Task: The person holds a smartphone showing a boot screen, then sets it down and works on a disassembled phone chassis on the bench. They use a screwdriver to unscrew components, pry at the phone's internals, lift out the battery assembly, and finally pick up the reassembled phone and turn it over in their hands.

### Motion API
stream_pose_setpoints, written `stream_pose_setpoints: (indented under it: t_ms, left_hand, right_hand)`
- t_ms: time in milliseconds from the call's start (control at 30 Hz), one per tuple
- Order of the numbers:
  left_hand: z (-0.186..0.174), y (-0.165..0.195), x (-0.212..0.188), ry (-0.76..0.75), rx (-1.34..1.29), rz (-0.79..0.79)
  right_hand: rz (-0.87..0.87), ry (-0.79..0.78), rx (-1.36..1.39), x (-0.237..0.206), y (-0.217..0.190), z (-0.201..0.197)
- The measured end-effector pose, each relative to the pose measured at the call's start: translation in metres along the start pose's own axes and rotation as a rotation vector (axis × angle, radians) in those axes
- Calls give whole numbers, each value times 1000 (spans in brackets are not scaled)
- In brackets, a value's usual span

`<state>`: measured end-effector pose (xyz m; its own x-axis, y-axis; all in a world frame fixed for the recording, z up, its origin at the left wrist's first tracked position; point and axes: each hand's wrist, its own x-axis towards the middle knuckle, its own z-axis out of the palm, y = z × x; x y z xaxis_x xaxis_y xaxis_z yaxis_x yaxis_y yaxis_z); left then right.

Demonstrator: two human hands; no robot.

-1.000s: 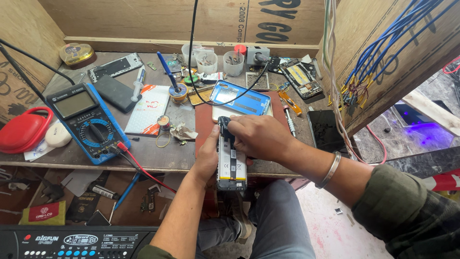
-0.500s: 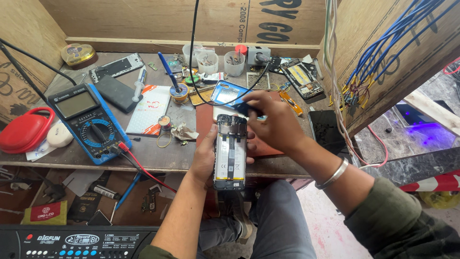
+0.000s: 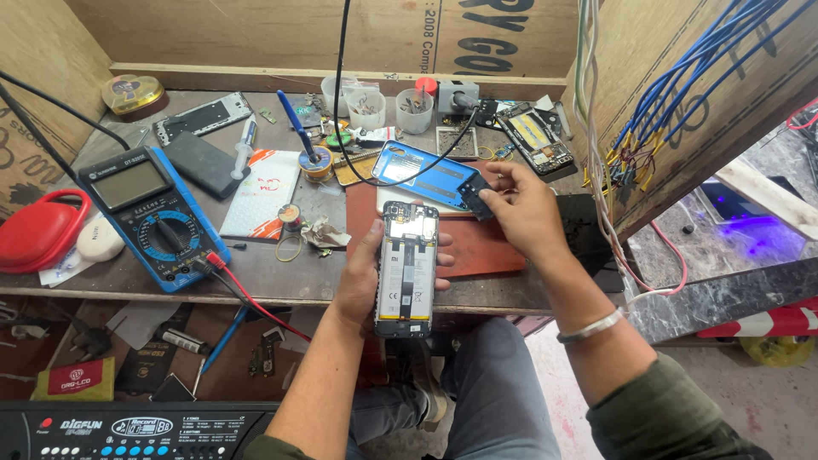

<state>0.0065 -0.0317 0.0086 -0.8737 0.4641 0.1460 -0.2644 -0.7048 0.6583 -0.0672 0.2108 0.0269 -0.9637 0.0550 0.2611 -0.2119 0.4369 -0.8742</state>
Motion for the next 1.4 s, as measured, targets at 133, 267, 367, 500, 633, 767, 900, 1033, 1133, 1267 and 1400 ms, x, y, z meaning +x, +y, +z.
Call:
stream_pose_setpoints:
  t_ms: [133, 267, 367, 500, 633, 767, 900, 1033, 1133, 1267, 1400]
  left_hand:
    - [-1, -2, 1, -25, 31, 11]
    - [-2, -4, 1, -38, 7, 16]
    - [-2, -3, 2, -15, 37, 26]
    - [-3, -6, 3, 30, 4, 9]
    - [-6, -8, 3, -4, -94, -20]
    - [-4, -8, 1, -17, -48, 24]
    - [-1, -8, 2, -3, -28, 35]
    - [0, -9, 1, 7, -38, 22]
    - [-1, -10, 2, 10, -63, -23]
    - [-2, -9, 2, -17, -46, -36]
    - [-2, -9, 2, -28, -58, -31]
  right_hand:
    - [-55, -13, -14, 10, -12, 14]
    - [-172, -34, -19, 9, -24, 18]
    - [-162, -14, -63, -6, -34, 12]
    - [-187, -27, 4, -29, -48, 11]
    - [-225, -150, 133, -57, -55, 23]
    - [-217, -115, 138, -66, -59, 35]
    - [-145, -119, 201, -66, -60, 38]
    - [-74, -127, 270, -66, -54, 36]
    - [-114, -121, 224, -66, -47, 37]
    - [-228, -90, 162, -67, -43, 39]
    - [-214, -82, 161, -68, -44, 36]
